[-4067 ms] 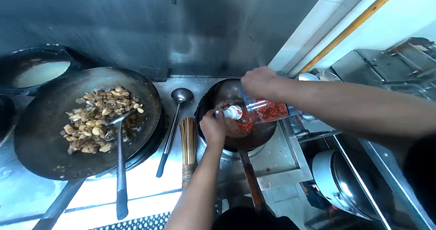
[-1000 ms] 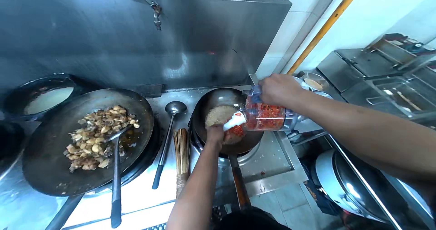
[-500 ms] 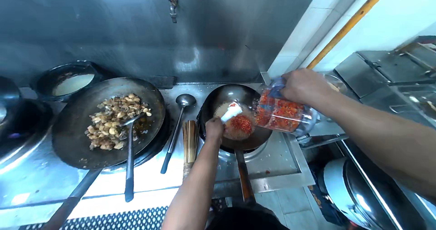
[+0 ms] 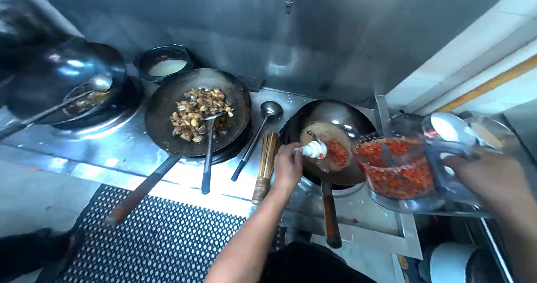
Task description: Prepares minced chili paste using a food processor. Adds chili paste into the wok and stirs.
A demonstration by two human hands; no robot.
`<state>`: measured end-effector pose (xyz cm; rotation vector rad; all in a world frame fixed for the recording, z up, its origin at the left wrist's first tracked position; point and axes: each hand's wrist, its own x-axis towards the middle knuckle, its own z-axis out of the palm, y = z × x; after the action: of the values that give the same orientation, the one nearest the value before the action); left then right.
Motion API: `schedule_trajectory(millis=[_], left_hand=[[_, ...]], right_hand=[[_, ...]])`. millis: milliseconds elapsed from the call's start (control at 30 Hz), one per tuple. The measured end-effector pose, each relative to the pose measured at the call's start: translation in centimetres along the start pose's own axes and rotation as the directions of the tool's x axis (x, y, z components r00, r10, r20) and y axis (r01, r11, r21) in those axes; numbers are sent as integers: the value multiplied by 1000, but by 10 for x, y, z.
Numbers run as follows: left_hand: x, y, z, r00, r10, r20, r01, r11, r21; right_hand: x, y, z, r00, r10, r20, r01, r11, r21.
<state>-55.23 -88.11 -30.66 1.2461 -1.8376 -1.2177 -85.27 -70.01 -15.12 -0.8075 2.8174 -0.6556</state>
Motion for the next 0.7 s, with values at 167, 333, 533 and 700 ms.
schedule_trajectory(millis=[167,333,533,700], left_hand=[[-16,-6,-38,998,69,-16,-67,995,73],[-37,-7,-105,987,110,-115,-64,936,347],[-51,-39,-130,998,-38,-50,62,763,644],[-58,-64,-130,973,-228,32,129,654,745]], right_hand=[[-20,25,-3,993,72,-99,-40,954,296],[-37,36,11,988,92,-123,-25,885,465],[-63,24,29,978,176,-112,-85,825,559],[-76,17,33,978,190,-87,-112,828,549]])
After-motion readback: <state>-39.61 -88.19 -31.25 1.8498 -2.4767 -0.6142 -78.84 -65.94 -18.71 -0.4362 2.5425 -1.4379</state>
